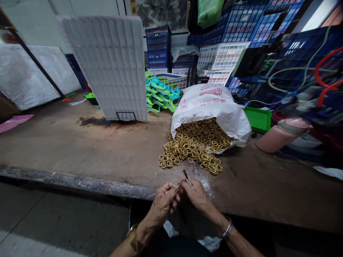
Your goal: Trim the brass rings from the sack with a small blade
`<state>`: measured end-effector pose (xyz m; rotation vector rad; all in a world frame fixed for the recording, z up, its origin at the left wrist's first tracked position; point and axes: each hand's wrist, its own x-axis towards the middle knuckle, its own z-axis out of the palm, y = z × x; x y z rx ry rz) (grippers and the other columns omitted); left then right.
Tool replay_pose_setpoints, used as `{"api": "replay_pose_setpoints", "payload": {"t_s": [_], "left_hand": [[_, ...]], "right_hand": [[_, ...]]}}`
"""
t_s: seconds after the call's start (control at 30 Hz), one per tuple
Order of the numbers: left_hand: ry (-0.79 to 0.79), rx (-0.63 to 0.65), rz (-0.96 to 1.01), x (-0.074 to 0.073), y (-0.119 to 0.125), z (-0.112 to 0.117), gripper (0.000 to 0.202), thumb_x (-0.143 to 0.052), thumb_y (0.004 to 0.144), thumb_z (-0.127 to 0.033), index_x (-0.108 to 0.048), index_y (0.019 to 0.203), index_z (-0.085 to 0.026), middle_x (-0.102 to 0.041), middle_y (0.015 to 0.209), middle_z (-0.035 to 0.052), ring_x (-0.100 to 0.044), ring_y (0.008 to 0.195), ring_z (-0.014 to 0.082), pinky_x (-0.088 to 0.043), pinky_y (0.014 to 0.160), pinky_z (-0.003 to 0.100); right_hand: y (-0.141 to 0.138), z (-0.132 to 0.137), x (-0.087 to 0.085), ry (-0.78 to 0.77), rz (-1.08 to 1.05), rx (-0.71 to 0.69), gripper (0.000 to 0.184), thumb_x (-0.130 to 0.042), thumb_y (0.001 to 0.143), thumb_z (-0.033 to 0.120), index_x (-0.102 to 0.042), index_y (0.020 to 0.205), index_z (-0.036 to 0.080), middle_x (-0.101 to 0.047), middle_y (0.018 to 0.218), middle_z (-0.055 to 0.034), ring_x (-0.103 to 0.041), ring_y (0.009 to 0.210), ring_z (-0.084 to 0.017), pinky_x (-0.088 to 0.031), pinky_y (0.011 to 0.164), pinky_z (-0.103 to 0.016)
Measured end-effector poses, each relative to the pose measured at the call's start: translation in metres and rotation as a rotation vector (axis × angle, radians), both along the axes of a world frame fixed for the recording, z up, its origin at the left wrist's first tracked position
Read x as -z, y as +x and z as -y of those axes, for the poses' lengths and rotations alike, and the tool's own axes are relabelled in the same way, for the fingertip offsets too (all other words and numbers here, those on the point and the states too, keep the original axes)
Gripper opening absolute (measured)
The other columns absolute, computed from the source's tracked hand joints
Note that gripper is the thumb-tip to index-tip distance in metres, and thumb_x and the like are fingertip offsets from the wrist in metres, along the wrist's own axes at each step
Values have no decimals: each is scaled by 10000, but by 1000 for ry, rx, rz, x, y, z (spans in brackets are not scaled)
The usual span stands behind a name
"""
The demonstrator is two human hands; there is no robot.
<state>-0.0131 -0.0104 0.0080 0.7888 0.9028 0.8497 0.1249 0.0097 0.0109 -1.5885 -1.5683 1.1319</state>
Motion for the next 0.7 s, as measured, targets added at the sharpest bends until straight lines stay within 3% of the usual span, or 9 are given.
{"api": "replay_pose_setpoints", "payload": {"t_s": [0.07, 0.17, 0.27, 0.47, 0.6, 0.7], "left_hand": [[-16, -11, 0, -2, 1, 1, 305, -541, 721, -466, -450, 734, -175, -487, 578, -50, -329, 381, 22, -200, 356, 153], [-10, -29, -32, -3, 2, 1, 320, -537, 715, -484, -451, 735, -177, -501, 596, -46, -347, 395, 25, -212, 360, 154], [-6, -35, -73, -3, 3, 2, 338, -534, 709, -503, -457, 745, -176, -499, 594, -47, -346, 395, 24, -216, 362, 152], [53, -30, -155, -4, 4, 0, 358, -516, 710, -523, -450, 703, -171, -466, 538, -54, -322, 377, 29, -220, 358, 162], [120, -40, -171, -9, 2, 1, 383, -533, 686, -540, -449, 649, -169, -444, 490, -61, -310, 365, 31, -212, 362, 172], [150, -7, -145, -15, 0, 7, 365, -531, 707, -515, -457, 636, -165, -465, 487, -51, -330, 372, 32, -215, 372, 171]], "right_hand": [[3, 3, 4, 95, 150, -18, 230, -333, 781, 309, -456, 624, 195, -502, 535, 17, -460, 505, -112, -321, 499, -214], [8, 10, 8, 190, 342, -156, 121, -353, 721, 165, -459, 674, 201, -507, 560, 16, -457, 520, -114, -302, 517, -213], [9, 15, 11, 214, 441, -233, 184, -349, 647, 76, -462, 719, 202, -524, 590, 12, -460, 532, -114, -293, 531, -212], [6, 15, 13, 249, 482, -257, 200, -331, 651, 65, -458, 742, 189, -550, 634, -4, -467, 554, -115, -277, 533, -214], [9, 13, 15, 252, 462, -348, 225, -341, 642, 67, -469, 781, 188, -545, 621, 10, -464, 546, -109, -265, 528, -212], [16, 5, 16, 221, 574, -330, 203, -361, 677, 102, -495, 812, 173, -541, 596, -6, -451, 525, -121, -233, 511, -237]]}}
